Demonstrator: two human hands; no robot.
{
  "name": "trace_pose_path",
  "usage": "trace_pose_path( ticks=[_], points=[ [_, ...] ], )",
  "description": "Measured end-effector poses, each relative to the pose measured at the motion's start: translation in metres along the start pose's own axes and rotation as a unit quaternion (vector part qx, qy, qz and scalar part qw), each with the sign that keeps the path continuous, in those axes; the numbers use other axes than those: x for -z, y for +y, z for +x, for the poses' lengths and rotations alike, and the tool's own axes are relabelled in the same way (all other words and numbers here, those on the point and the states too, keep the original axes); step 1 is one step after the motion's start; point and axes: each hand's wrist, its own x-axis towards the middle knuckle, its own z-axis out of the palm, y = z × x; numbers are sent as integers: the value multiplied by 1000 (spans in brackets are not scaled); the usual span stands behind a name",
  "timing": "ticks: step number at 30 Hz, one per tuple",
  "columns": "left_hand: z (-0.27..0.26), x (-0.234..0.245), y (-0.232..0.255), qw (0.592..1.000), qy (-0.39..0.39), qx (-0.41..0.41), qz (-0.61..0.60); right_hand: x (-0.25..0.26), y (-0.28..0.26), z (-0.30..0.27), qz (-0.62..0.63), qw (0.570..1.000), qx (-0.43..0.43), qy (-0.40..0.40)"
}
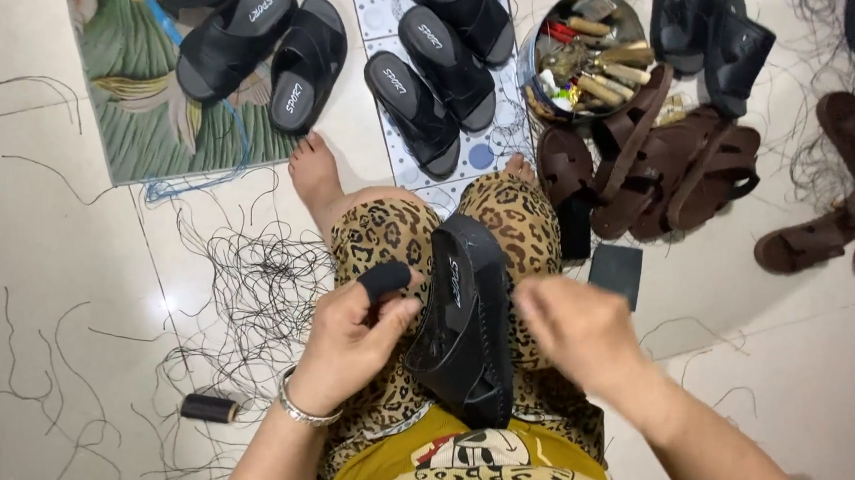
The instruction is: Hand-sewing the straps and soles of black sandals using a needle and thread while sitting on the floor.
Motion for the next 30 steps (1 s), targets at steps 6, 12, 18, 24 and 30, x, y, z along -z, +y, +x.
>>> trace_pose_path(
  ticks=[6, 12, 18, 24, 30],
  points=[
    [-10, 67, -64, 885, 160, 149, 411, 69, 184, -78, -104, 949, -185, 231],
    [3, 36, -19, 700, 262, -50, 663, 94, 291, -123, 74, 684, -697, 201],
    [8, -18, 5, 871, -41, -83, 482, 28, 17, -8, 266, 896, -355, 22],
    [22, 20, 25, 959, -164, -63, -223, 26, -19, 9, 305, 930, -149, -140],
    [41, -4, 13, 792, -26, -24, -609, 1, -45, 22, 613, 784, -94, -10]
  ],
)
